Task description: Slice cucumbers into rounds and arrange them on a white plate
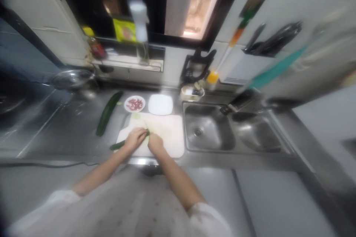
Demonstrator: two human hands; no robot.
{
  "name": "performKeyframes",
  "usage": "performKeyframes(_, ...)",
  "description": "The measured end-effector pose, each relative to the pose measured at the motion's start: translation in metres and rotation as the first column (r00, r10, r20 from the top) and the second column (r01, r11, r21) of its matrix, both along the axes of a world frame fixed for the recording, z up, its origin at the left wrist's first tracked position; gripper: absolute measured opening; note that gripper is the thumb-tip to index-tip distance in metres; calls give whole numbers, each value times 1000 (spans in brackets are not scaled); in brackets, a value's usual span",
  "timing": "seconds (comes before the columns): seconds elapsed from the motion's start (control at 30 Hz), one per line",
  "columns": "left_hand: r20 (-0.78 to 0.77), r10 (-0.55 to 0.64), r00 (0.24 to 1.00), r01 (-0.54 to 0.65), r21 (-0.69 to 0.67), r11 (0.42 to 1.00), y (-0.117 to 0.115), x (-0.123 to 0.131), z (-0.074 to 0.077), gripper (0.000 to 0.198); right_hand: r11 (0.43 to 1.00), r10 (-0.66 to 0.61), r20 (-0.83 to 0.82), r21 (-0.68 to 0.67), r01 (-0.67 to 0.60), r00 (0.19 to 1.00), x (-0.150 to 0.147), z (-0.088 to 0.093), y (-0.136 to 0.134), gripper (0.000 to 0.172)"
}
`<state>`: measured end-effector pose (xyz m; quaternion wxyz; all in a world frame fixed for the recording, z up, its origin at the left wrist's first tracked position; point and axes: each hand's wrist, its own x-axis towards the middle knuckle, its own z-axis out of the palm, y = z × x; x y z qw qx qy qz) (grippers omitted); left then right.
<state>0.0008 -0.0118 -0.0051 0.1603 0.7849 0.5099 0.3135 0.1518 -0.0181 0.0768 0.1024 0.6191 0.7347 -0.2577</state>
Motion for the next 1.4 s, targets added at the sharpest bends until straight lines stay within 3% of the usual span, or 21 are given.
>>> performKeyframes(0.47,5,8,1000,-8,-1,1000,-1,1,-1,20,1000,-10,12,12,10,1000,10,-9,-16,32)
performKeyframes(1.17,-13,4,1000,-3,23,1000,-1,0,0,19,1000,-6,-6,-2,6,1000,-1,-7,0,34)
performKeyframes(1.4,-6,3,1000,-3,15,1000,0,0,-2,19,1000,-20,3,-1,20,1000,10,-16,-16,34)
